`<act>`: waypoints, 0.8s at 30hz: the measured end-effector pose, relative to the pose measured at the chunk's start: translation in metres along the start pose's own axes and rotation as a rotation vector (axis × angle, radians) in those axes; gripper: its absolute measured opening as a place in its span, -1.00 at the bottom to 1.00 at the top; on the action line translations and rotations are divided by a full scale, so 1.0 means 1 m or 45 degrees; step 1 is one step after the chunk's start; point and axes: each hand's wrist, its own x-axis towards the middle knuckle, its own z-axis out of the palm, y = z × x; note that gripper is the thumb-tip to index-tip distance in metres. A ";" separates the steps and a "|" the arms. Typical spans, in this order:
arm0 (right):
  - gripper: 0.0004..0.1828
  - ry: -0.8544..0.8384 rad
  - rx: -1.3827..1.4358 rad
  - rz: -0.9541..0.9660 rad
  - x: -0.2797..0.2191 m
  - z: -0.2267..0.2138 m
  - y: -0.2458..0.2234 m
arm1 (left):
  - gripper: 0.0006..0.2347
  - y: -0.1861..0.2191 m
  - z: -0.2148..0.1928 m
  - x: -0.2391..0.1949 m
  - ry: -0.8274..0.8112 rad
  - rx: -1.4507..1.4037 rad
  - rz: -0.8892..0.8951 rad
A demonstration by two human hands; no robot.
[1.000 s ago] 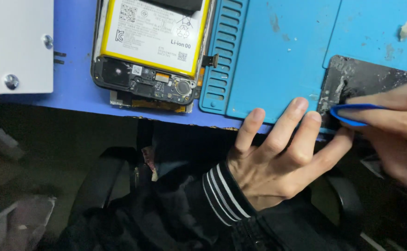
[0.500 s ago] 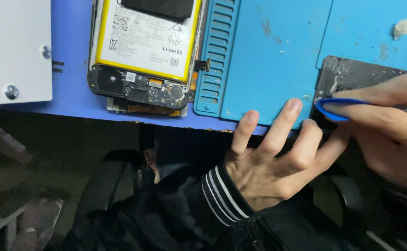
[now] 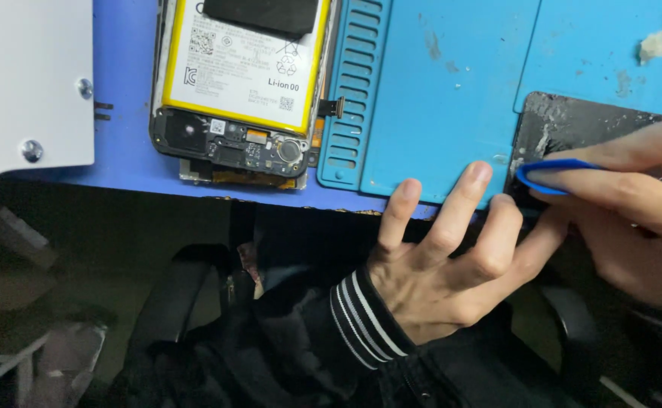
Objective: Removing a shattered screen from a smartphone using prying tools.
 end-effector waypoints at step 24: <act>-0.74 0.009 -0.022 -0.010 -0.008 -0.001 0.003 | -0.69 0.000 0.002 0.000 -0.010 0.013 0.052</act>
